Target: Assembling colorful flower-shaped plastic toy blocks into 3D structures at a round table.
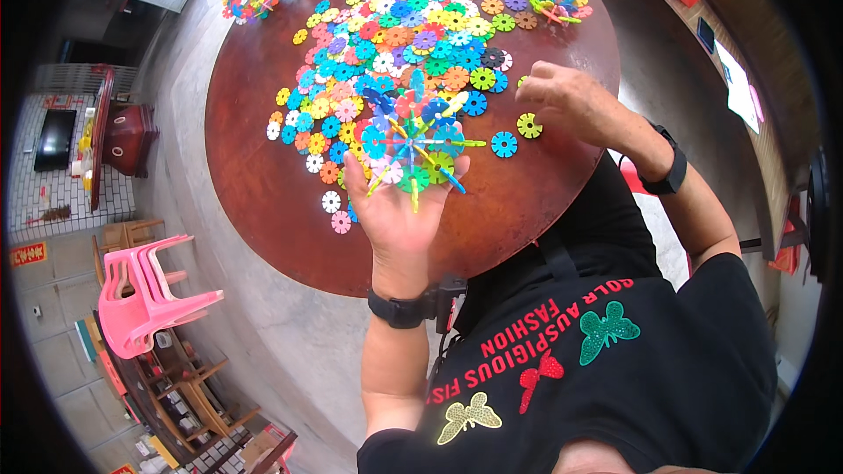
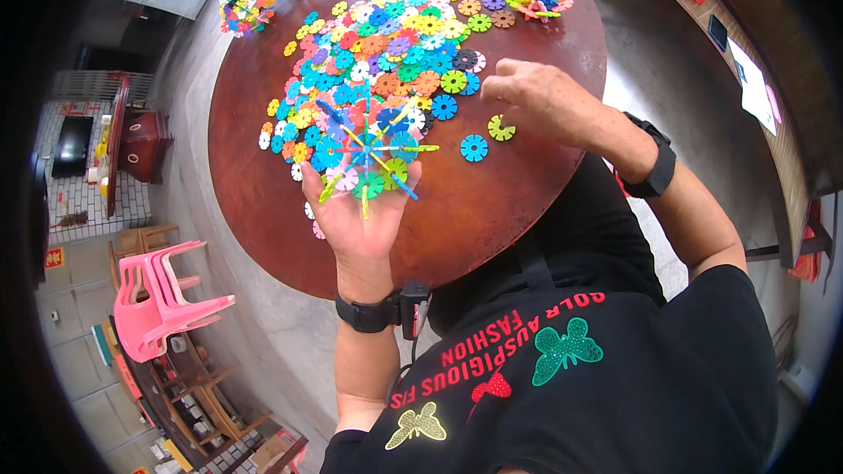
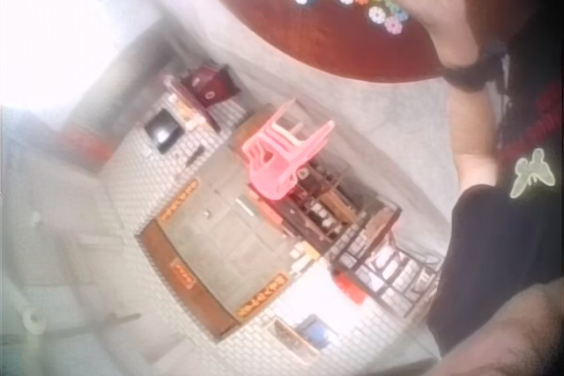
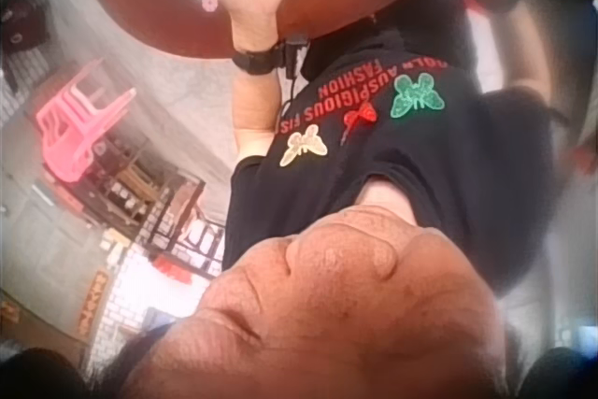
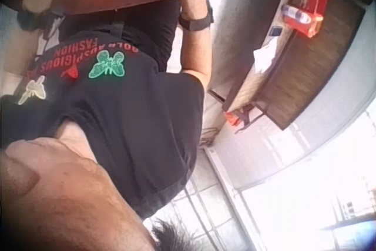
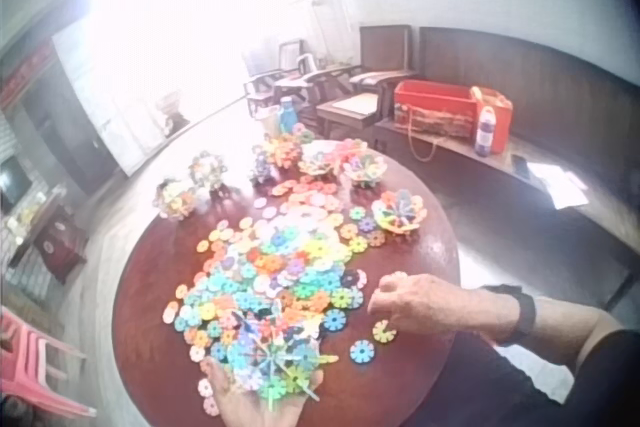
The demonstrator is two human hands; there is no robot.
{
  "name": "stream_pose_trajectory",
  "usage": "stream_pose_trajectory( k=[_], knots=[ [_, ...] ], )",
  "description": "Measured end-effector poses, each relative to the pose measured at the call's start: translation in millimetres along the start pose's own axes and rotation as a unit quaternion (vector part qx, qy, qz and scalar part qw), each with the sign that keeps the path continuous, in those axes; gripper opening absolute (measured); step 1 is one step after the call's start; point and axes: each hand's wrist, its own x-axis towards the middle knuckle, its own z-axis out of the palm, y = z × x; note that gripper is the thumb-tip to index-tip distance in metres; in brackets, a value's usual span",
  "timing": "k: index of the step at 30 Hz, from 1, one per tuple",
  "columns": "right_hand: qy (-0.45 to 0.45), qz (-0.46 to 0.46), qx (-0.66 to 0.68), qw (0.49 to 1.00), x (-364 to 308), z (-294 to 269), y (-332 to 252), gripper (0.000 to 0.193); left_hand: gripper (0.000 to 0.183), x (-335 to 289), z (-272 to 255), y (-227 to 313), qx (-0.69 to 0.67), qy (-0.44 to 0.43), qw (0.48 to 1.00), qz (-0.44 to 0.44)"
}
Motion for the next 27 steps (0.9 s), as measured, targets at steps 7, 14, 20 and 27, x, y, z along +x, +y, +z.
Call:
stream_pose_trajectory(
  k=[7,14,20,27],
  knots=[
    [-0.057,0.006,-0.062,0.996,-3,11,-3,0.027,0.070,2,8,-1,-0.021,0.023,0.999,-0.033],
    [-0.063,0.007,-0.009,0.998,0,11,-6,0.023,0.047,-1,-5,-4,0.001,-0.009,0.999,-0.046],
    [-0.045,-0.014,-0.038,0.998,-3,21,-2,0.020,0.049,-2,-9,-6,-0.012,-0.017,0.999,-0.048],
    [-0.059,-0.010,-0.055,0.997,-2,16,-1,0.016,0.045,-2,-7,-1,0.009,0.075,0.997,-0.021]
  ],
)
